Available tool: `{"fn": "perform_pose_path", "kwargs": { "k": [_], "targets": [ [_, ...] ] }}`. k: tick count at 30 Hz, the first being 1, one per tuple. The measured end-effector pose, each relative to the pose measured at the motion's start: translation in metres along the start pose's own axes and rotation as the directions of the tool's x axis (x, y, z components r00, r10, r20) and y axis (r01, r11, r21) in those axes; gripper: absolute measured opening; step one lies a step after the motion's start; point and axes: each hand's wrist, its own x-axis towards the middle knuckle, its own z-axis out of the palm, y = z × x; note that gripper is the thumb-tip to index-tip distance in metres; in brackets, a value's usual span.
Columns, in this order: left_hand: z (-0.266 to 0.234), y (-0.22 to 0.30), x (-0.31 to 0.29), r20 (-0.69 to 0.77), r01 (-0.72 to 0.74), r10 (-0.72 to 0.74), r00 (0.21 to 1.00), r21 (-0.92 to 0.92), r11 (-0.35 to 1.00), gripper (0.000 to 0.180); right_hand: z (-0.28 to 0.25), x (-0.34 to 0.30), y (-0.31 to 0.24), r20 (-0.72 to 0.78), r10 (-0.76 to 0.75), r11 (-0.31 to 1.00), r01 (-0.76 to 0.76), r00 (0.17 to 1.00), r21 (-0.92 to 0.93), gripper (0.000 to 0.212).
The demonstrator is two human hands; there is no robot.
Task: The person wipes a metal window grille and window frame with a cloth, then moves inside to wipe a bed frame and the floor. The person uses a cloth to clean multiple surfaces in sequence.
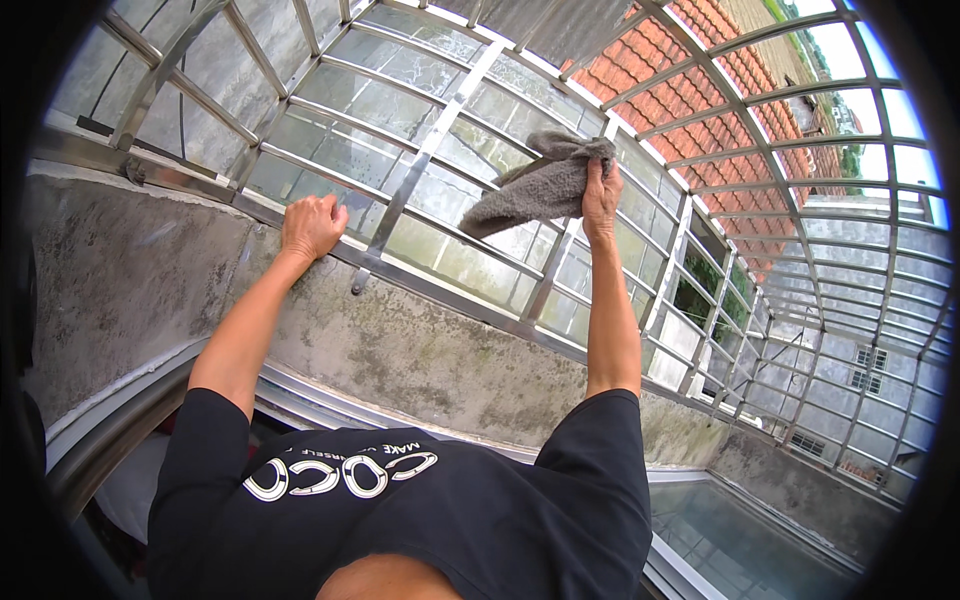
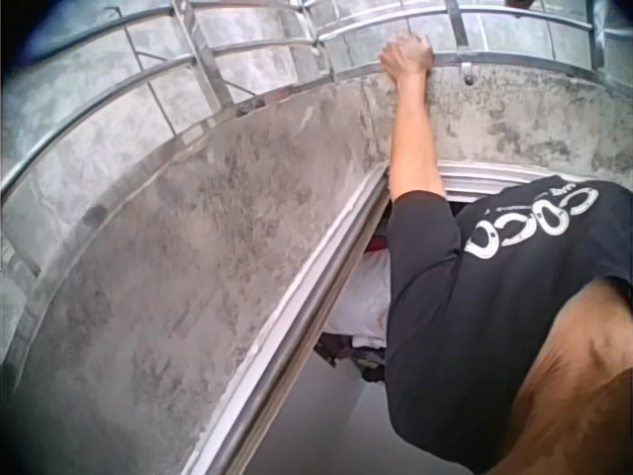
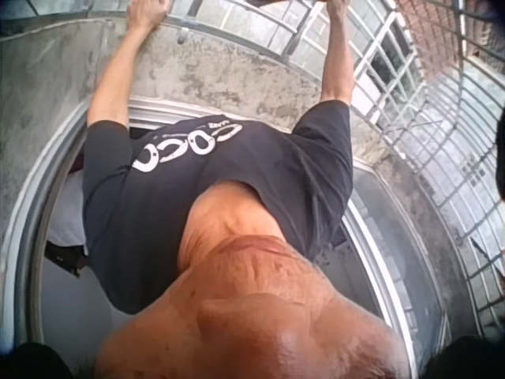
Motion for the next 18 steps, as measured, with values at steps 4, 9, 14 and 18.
{"fn": "perform_pose_path", "kwargs": {
  "k": [4,9,14,18],
  "targets": [
    [-0.003,0.0,0.002,0.09,0.023,-0.025,0.996,0.021,1.0,0.034,-0.022,0.027,-0.062,0.037,-0.11,0.979,0.102,0.993,0.174,0.035],
    [-0.001,-0.003,-0.001,0.022,-0.015,0.014,1.0,0.033,0.999,0.03,-0.02,0.033,-0.092,0.331,-0.229,0.711,0.39,0.915,-0.585,0.035],
    [0.004,-0.002,0.001,-0.016,-0.023,0.024,1.0,0.027,0.999,0.031,0.009,-0.006,0.004,0.691,-0.105,0.176,0.697,0.715,-0.695,0.065],
    [0.001,-0.002,0.004,0.003,-0.019,0.019,1.0,0.042,0.999,0.032,-0.017,0.05,-0.002,0.72,0.236,0.729,0.371,0.652,-0.576,0.057]
  ]
}}
